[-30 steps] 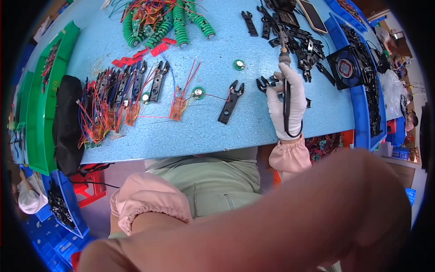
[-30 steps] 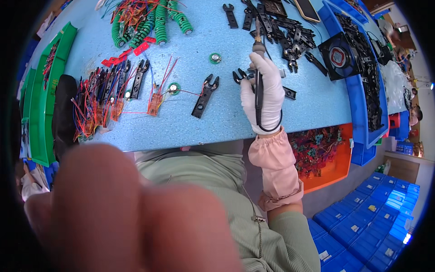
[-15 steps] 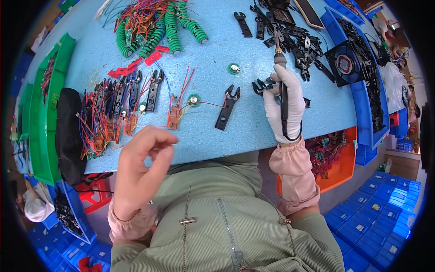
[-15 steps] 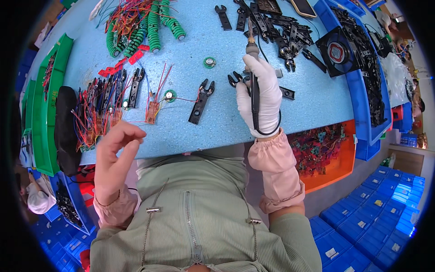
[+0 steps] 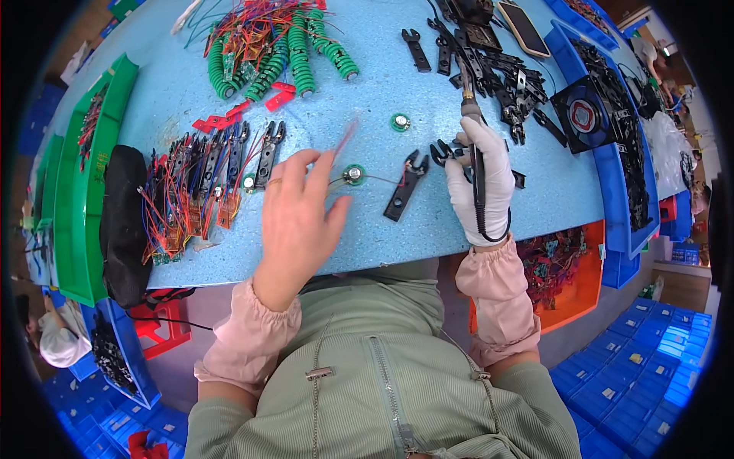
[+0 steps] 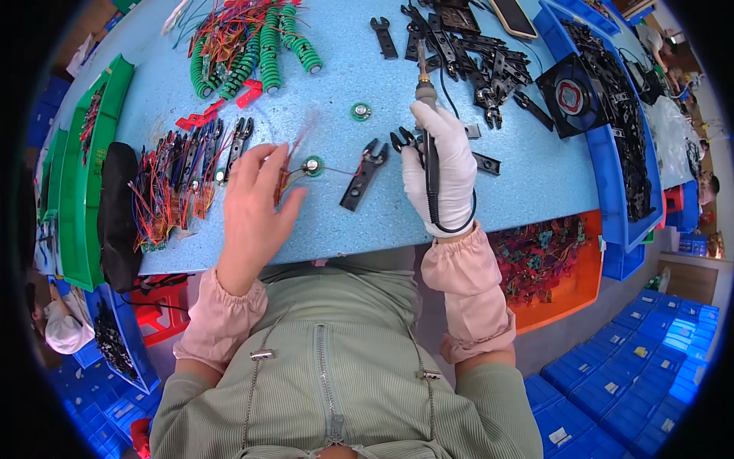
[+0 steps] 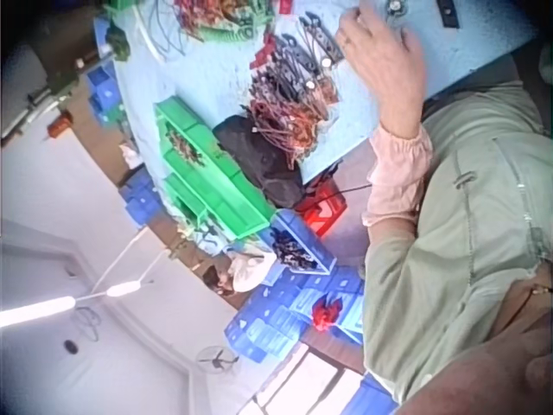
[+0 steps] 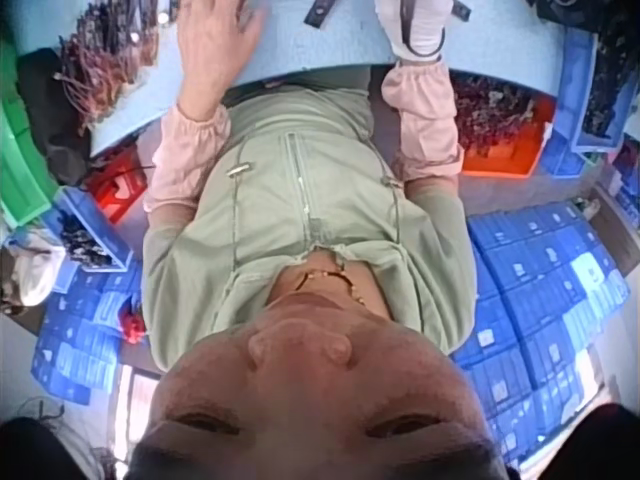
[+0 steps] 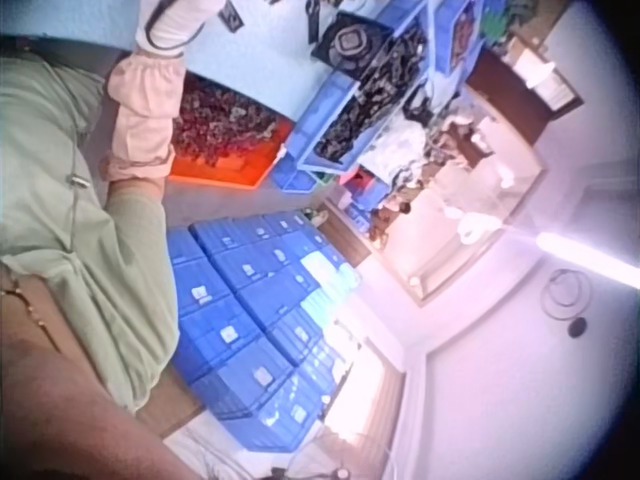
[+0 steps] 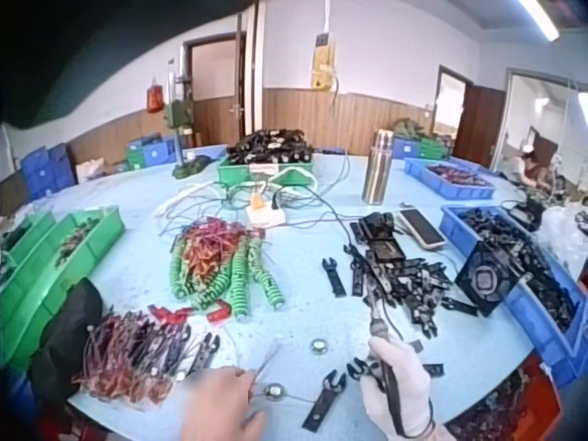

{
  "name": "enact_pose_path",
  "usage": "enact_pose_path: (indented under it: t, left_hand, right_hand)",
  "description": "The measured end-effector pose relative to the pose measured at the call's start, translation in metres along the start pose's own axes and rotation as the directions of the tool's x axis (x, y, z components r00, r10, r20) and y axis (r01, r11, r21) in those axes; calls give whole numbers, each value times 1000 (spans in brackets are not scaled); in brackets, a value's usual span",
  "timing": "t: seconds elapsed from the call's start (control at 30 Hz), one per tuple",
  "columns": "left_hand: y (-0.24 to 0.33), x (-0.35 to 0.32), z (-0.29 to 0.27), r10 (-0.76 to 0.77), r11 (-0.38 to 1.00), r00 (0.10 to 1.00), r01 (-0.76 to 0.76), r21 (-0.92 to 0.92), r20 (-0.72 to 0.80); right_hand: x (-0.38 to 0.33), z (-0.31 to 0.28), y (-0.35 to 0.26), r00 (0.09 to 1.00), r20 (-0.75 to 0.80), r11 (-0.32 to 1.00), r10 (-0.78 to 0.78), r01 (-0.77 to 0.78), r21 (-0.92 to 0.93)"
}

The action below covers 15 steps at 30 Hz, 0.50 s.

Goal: The person solders wires to electronic sensor components using a soldering iron and then solders the sensors onto mechanical robotic finger pieces.

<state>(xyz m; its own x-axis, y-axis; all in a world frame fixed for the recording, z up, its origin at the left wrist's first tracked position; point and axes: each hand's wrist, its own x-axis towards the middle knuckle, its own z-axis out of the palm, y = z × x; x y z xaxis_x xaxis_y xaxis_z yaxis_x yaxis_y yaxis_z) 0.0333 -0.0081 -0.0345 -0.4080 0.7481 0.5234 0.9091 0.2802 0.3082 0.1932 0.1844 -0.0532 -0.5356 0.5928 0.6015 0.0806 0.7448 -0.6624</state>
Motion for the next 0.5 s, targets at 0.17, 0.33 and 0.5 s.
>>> enact_pose_path:
  t: [0.17,0.33,0.5]
  left_hand:
    - [24,19,15,40,999,993,-44,33,110]
    - [33,15,30,-98,987,983,76,143,154]
    - [-31,5,-1,-201,945,976,169,281,87]
  right_hand:
    - [1,1,2,1000,2,1000,-9,9,6]
    - [1,1,-1,1000,-6,1000,18,-18,13]
    - [-1,-1,4,1000,-5,999,-3,3,-55]
